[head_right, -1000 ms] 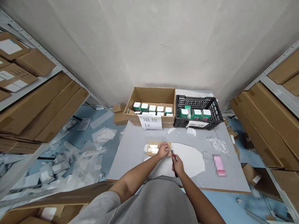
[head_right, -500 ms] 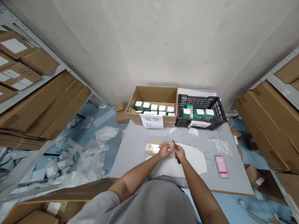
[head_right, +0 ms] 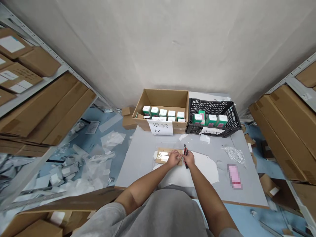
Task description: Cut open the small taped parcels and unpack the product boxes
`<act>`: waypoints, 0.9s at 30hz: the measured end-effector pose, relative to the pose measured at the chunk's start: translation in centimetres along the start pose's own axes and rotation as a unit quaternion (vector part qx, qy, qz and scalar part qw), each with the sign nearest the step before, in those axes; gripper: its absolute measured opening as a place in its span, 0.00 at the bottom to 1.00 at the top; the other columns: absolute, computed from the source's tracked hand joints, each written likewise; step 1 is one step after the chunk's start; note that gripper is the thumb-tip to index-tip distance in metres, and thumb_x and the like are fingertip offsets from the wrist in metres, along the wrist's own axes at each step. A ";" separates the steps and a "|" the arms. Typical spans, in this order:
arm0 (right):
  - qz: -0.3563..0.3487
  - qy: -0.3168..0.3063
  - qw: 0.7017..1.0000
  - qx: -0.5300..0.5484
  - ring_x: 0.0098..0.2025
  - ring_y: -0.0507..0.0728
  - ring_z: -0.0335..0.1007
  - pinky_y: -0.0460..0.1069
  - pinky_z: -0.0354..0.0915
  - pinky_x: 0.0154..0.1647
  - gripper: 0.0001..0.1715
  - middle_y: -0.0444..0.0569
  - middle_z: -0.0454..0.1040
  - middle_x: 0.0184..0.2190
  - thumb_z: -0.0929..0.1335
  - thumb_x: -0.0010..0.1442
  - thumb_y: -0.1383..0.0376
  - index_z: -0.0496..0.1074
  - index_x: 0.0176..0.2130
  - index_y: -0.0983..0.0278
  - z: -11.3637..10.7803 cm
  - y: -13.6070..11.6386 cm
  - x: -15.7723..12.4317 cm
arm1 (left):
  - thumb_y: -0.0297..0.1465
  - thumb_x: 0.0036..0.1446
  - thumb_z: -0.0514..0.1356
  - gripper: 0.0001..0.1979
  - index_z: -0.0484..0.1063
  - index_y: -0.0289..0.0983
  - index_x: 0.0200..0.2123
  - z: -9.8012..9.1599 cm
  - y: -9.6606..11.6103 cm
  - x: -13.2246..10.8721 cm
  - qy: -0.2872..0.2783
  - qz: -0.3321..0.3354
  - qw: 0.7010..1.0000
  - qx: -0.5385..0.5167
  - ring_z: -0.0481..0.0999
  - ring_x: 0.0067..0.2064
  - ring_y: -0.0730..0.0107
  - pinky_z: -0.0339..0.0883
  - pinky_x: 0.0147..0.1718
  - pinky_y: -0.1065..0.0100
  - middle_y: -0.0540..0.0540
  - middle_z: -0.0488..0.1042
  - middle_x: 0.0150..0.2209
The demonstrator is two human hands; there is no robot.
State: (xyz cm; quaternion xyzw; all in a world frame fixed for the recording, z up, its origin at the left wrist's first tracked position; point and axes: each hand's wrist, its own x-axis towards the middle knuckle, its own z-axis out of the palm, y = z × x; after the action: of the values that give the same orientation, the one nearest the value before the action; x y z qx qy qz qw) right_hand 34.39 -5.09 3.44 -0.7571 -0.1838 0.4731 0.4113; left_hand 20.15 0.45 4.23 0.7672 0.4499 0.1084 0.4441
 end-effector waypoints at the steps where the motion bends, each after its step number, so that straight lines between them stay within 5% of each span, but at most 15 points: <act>1: 0.003 0.001 1.000 0.001 0.12 0.52 0.62 0.44 0.57 0.11 0.28 0.31 0.62 0.11 0.81 0.47 0.56 0.61 0.31 0.56 0.0 0.0 0.0 | 0.23 0.51 0.67 0.05 0.77 0.38 0.29 0.0 0.1 -0.1 0.001 0.001 1.000 -0.001 0.74 0.54 0.56 0.56 0.57 0.55 0.45 0.79 0.41; 10: 0.009 0.000 1.000 -0.009 0.13 0.52 0.62 0.45 0.59 0.13 0.23 0.32 0.63 0.12 0.78 0.53 0.52 0.63 0.33 0.56 -0.3 0.6 0.1 | 0.32 0.61 0.69 0.03 0.81 0.39 0.37 -1.9 0.7 -0.5 -0.029 0.070 0.995 0.062 0.73 0.54 0.54 0.60 0.55 0.57 0.43 0.78 0.44; 16: 0.021 0.029 0.993 -0.117 0.19 0.55 0.72 0.47 0.65 0.21 0.20 0.39 0.72 0.21 0.75 0.59 0.49 0.70 0.41 0.58 -0.6 0.6 -0.8 | 0.38 0.62 0.70 0.24 0.74 0.43 0.60 -6.1 -3.0 -3.5 -0.006 0.116 0.976 0.182 0.69 0.60 0.51 0.57 0.61 0.53 0.41 0.74 0.57; 21: -0.007 0.043 0.956 -0.291 0.43 0.63 0.83 0.52 0.72 0.40 0.30 0.49 0.83 0.42 0.73 0.60 0.41 0.72 0.53 0.56 -0.1 -0.5 -2.1 | 0.44 0.51 0.77 0.40 0.67 0.43 0.64 -8.9 -5.2 -5.5 -0.041 0.121 0.957 0.261 0.66 0.63 0.46 0.55 0.62 0.51 0.39 0.70 0.60; 27: 0.024 0.036 0.941 -0.336 0.54 0.66 0.81 0.54 0.72 0.48 0.39 0.56 0.83 0.51 0.73 0.58 0.39 0.70 0.59 0.58 0.6 -1.7 -2.1 | 0.30 0.54 0.71 0.27 0.69 0.39 0.56 -9.1 -4.5 -4.4 -0.084 0.128 0.941 0.301 0.66 0.58 0.49 0.60 0.57 0.55 0.38 0.70 0.56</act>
State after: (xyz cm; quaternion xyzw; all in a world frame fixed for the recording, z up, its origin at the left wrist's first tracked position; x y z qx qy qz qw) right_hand 33.03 -5.25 5.83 -0.8720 -0.2989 0.3662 0.1276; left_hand 9.75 3.22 7.05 0.9226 0.3206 -0.0411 0.2106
